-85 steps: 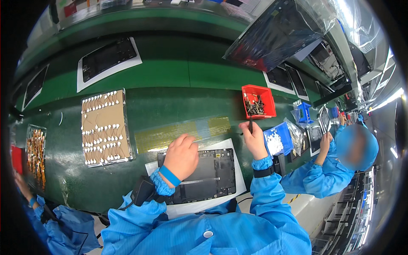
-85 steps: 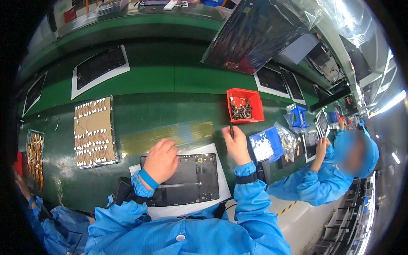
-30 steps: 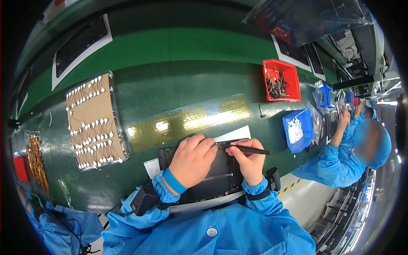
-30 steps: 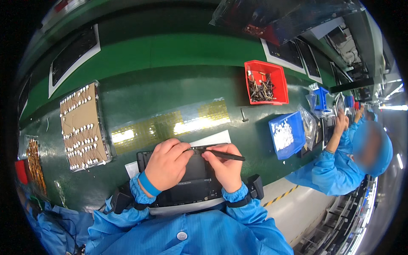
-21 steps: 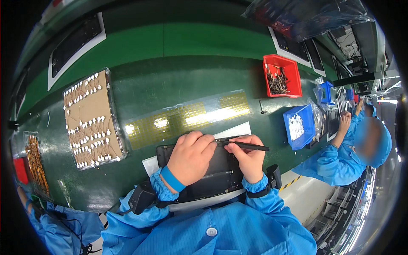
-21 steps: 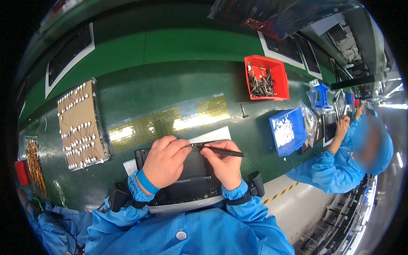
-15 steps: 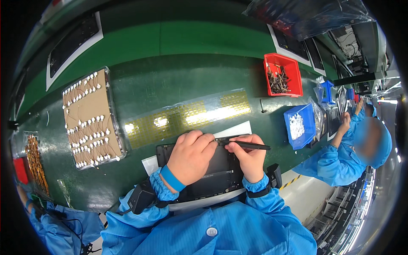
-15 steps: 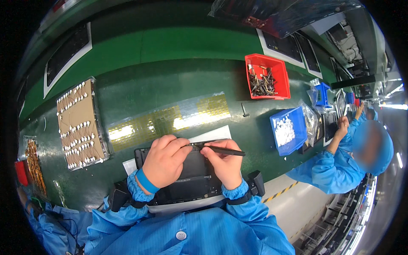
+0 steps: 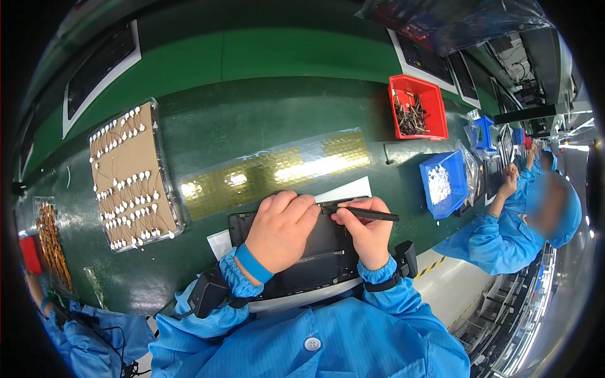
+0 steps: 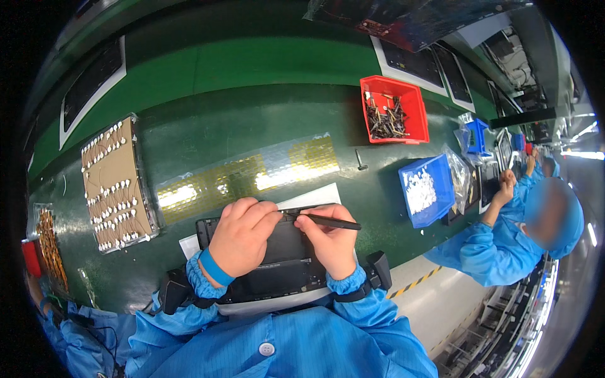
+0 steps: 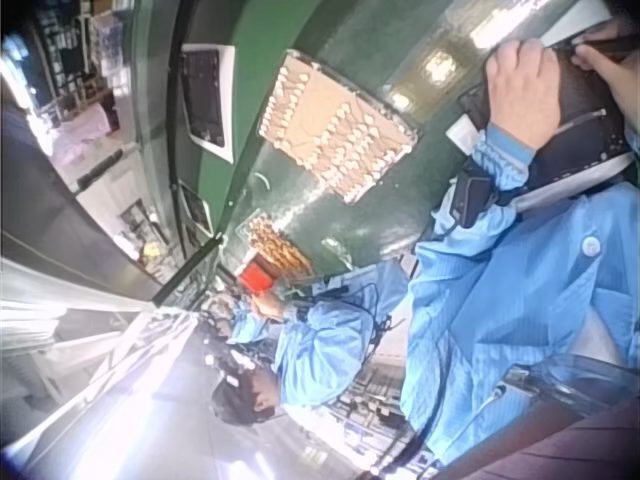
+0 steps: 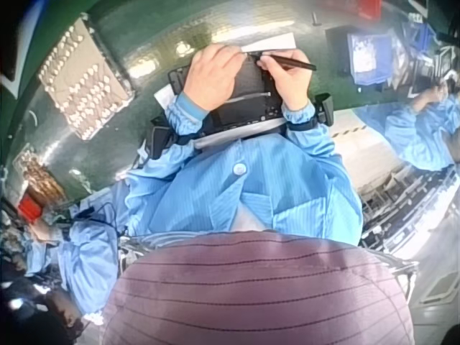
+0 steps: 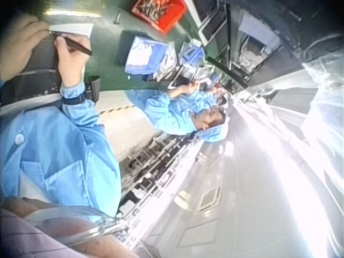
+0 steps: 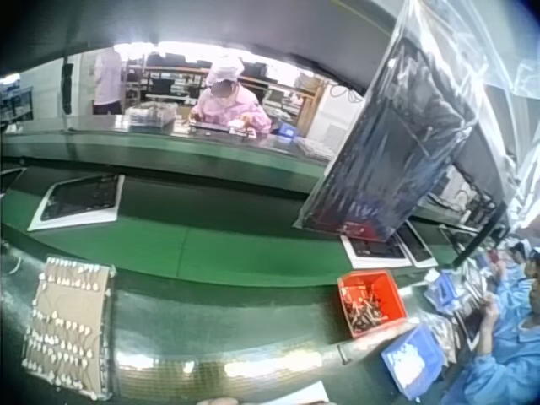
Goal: The person assembles electronic device components by applying adhesive tape strips to a circuit board with an applicator tool, then mounting an electronic device shell over it and securing it with small screws using tweezers.
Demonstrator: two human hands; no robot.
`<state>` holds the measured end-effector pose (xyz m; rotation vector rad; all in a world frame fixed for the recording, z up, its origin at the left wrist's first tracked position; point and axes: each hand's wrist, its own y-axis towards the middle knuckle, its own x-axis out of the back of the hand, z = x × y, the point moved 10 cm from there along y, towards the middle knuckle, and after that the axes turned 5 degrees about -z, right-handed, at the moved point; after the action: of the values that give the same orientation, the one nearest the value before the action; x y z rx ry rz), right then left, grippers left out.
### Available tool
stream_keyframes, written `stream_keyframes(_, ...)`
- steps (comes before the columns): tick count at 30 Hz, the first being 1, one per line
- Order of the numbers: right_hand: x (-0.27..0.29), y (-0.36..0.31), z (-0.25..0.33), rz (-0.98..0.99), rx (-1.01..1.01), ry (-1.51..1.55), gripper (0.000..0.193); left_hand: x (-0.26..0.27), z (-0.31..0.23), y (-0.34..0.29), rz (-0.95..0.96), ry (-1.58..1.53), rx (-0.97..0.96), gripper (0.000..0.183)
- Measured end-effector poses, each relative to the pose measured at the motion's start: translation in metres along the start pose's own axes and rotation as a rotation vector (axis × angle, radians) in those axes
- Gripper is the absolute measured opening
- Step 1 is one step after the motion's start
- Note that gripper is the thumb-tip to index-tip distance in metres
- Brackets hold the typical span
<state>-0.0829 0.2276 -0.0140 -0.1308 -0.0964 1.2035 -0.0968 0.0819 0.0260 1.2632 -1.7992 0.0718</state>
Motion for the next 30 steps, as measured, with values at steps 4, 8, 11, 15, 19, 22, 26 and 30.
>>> stream_keyframes(4, 0.0012, 0.0001, -0.0010, -0.009, -0.026, 0.019, 0.017, 0.0006, 0.0016, 0.0005, -0.004, -0.027, 0.015, 0.033)
stream_keyframes(8, 0.0014, -0.0002, -0.0019, -0.020, -0.023, 0.012, 0.017, 0.0017, 0.0036, 0.0001, -0.022, -0.061, 0.027, 0.033)
stream_keyframes(11, 0.0005, 0.0002, -0.0013, -0.013, -0.021, 0.000, 0.017, 0.0025, 0.0038, 0.0002, -0.023, -0.066, 0.030, 0.033)
stream_keyframes(15, 0.0000, -0.0001, -0.0004, -0.017, -0.022, 0.003, 0.017, 0.0026, 0.0034, -0.0002, -0.021, -0.059, 0.025, 0.033)
stream_keyframes(19, 0.0001, 0.0000, -0.0016, -0.015, -0.012, 0.018, 0.017, 0.0019, 0.0013, 0.0007, -0.003, -0.056, 0.015, 0.034)
stream_keyframes(22, -0.0001, -0.0002, -0.0006, -0.012, -0.012, 0.033, 0.017, 0.0012, -0.0001, 0.0003, 0.004, -0.036, 0.002, 0.034)
stream_keyframes(26, -0.0001, -0.0001, -0.0007, -0.009, -0.009, 0.038, 0.017, 0.0003, 0.0028, -0.0001, -0.019, -0.034, 0.020, 0.033)
stream_keyframes(30, -0.0002, -0.0001, -0.0010, -0.002, 0.004, 0.013, 0.017, 0.0010, 0.0024, -0.0005, -0.019, -0.034, 0.013, 0.034)
